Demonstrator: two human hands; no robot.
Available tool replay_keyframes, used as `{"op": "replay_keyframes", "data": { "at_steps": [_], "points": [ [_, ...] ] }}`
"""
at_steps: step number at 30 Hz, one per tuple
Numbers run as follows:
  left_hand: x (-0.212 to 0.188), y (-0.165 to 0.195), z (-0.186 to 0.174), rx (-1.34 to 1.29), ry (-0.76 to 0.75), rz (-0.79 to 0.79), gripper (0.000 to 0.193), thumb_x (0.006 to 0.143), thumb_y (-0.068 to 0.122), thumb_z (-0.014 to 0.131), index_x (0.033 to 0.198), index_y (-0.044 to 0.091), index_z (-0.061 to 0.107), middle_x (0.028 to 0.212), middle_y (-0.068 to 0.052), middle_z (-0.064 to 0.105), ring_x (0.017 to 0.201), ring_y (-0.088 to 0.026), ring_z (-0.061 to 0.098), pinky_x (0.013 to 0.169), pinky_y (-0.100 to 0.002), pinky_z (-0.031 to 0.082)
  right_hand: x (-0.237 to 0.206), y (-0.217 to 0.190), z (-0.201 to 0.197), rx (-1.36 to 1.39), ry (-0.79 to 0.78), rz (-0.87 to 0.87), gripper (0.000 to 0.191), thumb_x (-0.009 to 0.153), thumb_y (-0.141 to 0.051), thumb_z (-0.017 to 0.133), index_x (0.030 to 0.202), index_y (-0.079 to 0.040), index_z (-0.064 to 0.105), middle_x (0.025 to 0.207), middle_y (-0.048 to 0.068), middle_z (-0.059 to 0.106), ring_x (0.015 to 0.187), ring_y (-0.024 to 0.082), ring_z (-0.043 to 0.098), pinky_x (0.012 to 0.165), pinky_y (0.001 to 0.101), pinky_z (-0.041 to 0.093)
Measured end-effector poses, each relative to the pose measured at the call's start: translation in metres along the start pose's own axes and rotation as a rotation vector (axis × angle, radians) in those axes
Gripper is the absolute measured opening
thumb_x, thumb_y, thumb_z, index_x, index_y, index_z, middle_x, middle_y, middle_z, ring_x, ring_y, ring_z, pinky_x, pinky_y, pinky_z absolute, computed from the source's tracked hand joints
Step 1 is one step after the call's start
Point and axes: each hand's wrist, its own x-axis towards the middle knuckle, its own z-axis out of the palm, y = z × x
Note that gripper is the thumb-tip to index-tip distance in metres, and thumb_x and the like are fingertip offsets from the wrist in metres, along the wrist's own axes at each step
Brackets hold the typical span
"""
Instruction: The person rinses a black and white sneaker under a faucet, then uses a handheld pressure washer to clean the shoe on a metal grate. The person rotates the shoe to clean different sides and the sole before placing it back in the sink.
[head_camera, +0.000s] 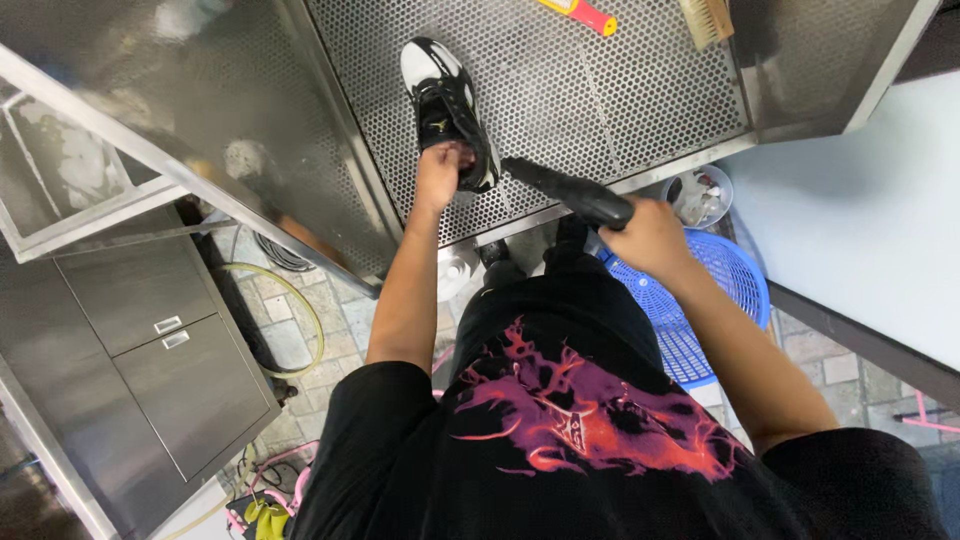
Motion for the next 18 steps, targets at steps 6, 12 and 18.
{"op": "replay_keyframes", "data": {
  "at_steps": [6,12,18],
  "points": [
    [-0.035,0.001,-0.011,0.398,0.070,0.116,0.033,0.087,0.012,0.080,0.109,-0.006,0.063,0.094,-0.010,0.074,0.085,-0.015,0.068,0.079,-0.029,0.053,-0.006,0.003,0.020,0.019,-0.022,0.039,0.029,0.078,-0.024,0.072,0.102,-0.007,0.074,0.090,0.023,0.073,0.091,0.046,0.069,0.083,0.0532,0.055],
    [-0.036,-0.014,-0.016,-0.152,0.081,0.059,0.020,0.090,0.004,0.075,0.107,-0.002,0.066,0.100,-0.004,0.072,0.090,-0.013,0.065,0.083,-0.029,0.051,-0.010,-0.003,0.028,0.069,-0.009,-0.021,0.031,0.078,-0.022,0.070,0.108,-0.011,0.074,0.096,0.021,0.073,0.091,0.045,0.068,0.082,0.0534,0.055],
    [-0.026,-0.006,-0.004,-0.209,0.103,0.162,0.021,0.094,0.007,0.074,0.110,-0.005,0.067,0.107,-0.006,0.070,0.096,-0.014,0.062,0.089,-0.030,0.050,-0.010,-0.007,0.027,-0.055,0.052,-0.075,0.032,0.076,-0.020,0.073,0.108,-0.013,0.075,0.098,0.017,0.074,0.090,0.042,0.070,0.080,0.0533,0.055]
  ]
}}
